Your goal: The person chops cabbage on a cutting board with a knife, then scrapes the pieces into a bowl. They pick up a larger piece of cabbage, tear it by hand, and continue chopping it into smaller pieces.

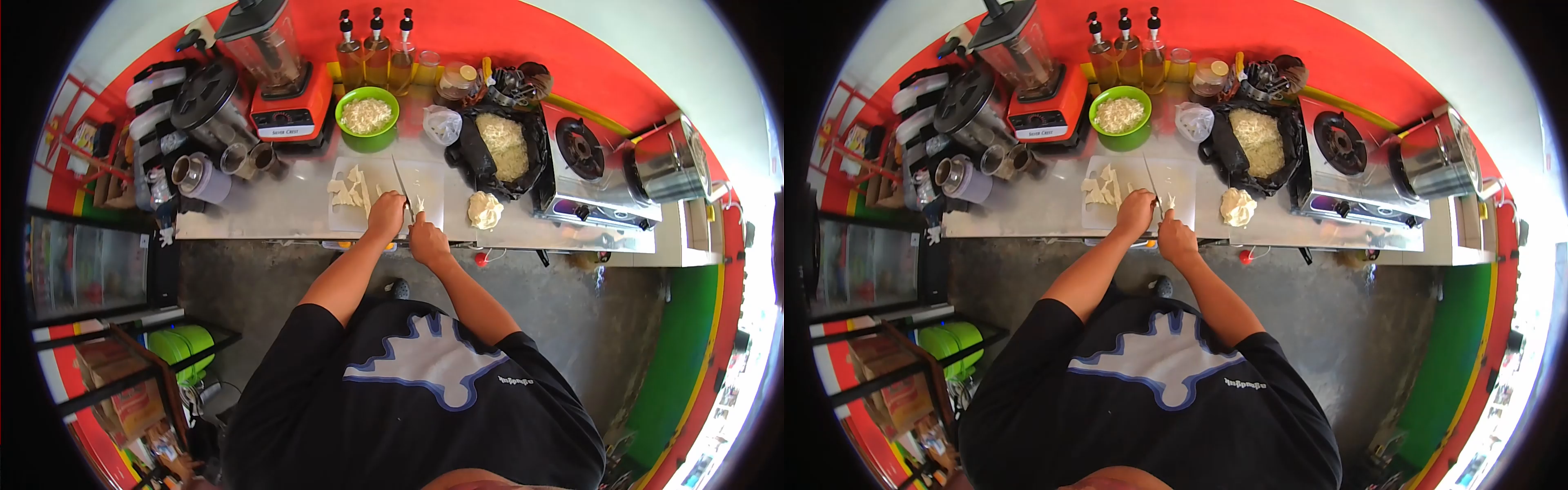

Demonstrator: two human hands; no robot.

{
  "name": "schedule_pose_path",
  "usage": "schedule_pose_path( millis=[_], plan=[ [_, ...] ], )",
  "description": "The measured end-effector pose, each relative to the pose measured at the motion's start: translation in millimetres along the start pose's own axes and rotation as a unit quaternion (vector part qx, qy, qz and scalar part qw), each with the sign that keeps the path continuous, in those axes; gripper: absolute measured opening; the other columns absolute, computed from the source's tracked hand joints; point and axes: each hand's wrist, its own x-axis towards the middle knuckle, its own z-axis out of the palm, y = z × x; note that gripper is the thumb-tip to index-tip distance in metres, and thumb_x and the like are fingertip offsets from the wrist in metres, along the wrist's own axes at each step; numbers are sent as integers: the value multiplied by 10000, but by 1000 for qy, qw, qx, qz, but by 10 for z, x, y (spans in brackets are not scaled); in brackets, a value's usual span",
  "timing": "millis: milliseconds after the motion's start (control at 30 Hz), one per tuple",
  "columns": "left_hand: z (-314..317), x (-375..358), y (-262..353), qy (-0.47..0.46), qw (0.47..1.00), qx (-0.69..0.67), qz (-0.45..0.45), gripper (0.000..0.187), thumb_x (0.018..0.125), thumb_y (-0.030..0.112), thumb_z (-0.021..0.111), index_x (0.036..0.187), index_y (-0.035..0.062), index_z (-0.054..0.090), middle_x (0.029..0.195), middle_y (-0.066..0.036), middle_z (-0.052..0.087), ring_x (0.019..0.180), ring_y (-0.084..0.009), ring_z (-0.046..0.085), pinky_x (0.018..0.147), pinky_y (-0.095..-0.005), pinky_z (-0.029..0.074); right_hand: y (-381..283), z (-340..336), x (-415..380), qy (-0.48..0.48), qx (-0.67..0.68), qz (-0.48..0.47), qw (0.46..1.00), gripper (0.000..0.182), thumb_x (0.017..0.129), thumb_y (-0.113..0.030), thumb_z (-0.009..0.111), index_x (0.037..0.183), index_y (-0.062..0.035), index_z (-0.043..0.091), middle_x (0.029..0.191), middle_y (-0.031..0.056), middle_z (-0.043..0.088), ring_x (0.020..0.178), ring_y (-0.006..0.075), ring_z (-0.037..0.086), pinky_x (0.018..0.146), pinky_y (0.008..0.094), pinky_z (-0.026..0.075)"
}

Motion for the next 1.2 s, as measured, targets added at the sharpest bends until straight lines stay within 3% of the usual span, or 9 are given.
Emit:
schedule_pose_path(
  millis=[300,533,733,900,1000,1200],
  plan=[
    [51,-127,44,32,998,7,-62,67,818,36,635,822,7,695,883,-194,670,889,-396,649,800,-489,525,42,39,5,-12,-65,-37,997,272,1025,-241,486,1142,0,440,973,289,706,933,458,700,836,539,547],
    [23,-104,58,21,999,-15,-19,59,821,37,640,799,0,682,855,-194,660,877,-404,637,786,-484,513,149,28,-92,14,-95,-62,993,257,1016,-224,490,1123,6,450,907,256,719,858,423,724,759,512,580],
    [25,26,141,-24,998,-21,55,59,821,27,643,836,3,695,879,-178,670,897,-388,634,810,-474,511,354,119,-232,31,-19,-28,999,280,1013,-244,505,1103,16,446,888,265,714,846,445,715,740,529,575],
    [-91,197,172,-39,996,54,57,127,826,14,618,872,38,734,939,-120,702,934,-338,654,843,-438,536,450,211,-309,27,18,4,999,269,1009,-235,503,1089,14,439,872,273,708,832,457,708,724,543,570],
    [-132,262,121,-77,995,19,56,125,837,36,633,889,66,743,944,-106,705,942,-332,657,826,-438,541,400,202,-253,31,11,28,999,264,1007,-224,500,1098,16,439,871,273,707,833,457,707,729,545,567],
    [-190,328,-83,-135,981,-28,134,97,840,64,662,890,72,744,934,-100,703,940,-325,663,810,-442,544,114,125,-88,96,35,99,990,276,1012,-249,507,1093,10,453,897,267,711,857,455,706,742,535,570]
  ],
)
